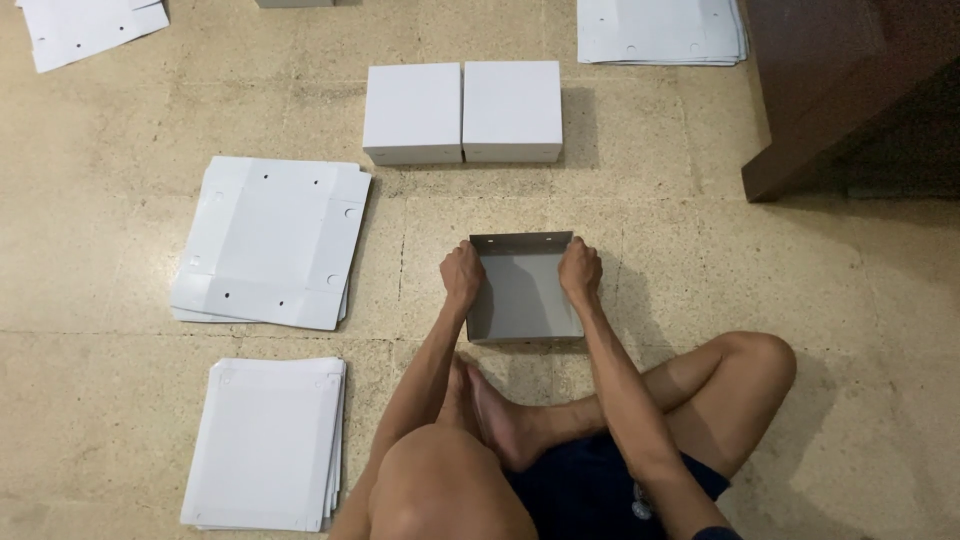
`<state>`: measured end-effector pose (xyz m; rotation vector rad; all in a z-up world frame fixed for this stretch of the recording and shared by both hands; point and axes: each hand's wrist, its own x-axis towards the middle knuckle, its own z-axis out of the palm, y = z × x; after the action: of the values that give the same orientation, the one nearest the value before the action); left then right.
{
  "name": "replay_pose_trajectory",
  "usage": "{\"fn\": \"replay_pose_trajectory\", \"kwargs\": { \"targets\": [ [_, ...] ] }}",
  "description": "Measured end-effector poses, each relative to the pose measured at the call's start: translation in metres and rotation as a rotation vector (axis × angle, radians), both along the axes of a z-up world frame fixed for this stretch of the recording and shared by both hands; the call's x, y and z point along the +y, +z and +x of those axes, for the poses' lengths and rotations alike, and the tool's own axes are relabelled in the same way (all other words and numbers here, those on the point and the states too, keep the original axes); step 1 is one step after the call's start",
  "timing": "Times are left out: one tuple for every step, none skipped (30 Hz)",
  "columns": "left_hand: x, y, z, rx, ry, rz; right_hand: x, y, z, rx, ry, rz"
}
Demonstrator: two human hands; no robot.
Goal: Folding flat cardboard sheets into boxes and stacking them.
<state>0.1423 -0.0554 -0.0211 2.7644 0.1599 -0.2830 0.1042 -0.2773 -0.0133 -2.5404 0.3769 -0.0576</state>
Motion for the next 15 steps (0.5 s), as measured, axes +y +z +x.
{"fn": "replay_pose_trajectory", "kwargs": {
  "targets": [
    [-0.001,0.004,-0.003,0.000,-0.002,0.001,0.001,0.001,-0.002,0.000,-0.002,0.001],
    [-0.002,0.009,-0.005,0.005,-0.008,0.008,0.001,0.003,-0.003,-0.002,0.001,0.004],
    [-0.002,0.014,-0.008,0.011,-0.015,0.014,0.002,0.005,-0.003,-0.003,0.003,0.006],
    [-0.002,0.015,-0.006,0.005,-0.015,0.014,0.002,0.003,-0.002,-0.008,0.004,0.006],
    [-0.002,0.015,-0.005,0.012,-0.017,0.018,0.001,0.001,-0.001,0.005,0.001,-0.004],
    [-0.002,0.016,-0.005,0.021,-0.019,0.021,0.001,-0.001,-0.001,0.020,-0.002,-0.013],
    [0.000,0.014,-0.006,0.016,-0.020,0.022,0.001,0.000,-0.003,0.016,-0.003,-0.013],
    [0.002,0.012,-0.007,-0.022,-0.034,0.016,0.001,0.002,-0.004,-0.002,0.004,0.005],
    [0.004,0.011,-0.008,-0.060,-0.048,0.011,0.001,0.003,-0.005,-0.020,0.012,0.023],
    [0.005,0.014,-0.010,-0.063,-0.050,0.012,0.001,0.002,-0.004,-0.024,0.010,0.024],
    [0.005,0.017,-0.012,-0.074,-0.041,0.000,0.000,0.000,-0.003,-0.020,0.004,0.027],
    [0.005,0.020,-0.015,-0.083,-0.033,-0.013,-0.001,-0.002,-0.003,-0.015,-0.002,0.030],
    [0.005,0.016,-0.012,-0.086,-0.034,-0.012,-0.001,-0.006,0.000,-0.017,-0.004,0.031],
    [0.005,0.012,-0.010,-0.083,-0.027,-0.018,-0.002,-0.011,0.002,-0.018,-0.009,0.023],
    [0.005,0.007,-0.008,-0.080,-0.019,-0.024,-0.003,-0.015,0.004,-0.018,-0.014,0.015]
  ]
}}
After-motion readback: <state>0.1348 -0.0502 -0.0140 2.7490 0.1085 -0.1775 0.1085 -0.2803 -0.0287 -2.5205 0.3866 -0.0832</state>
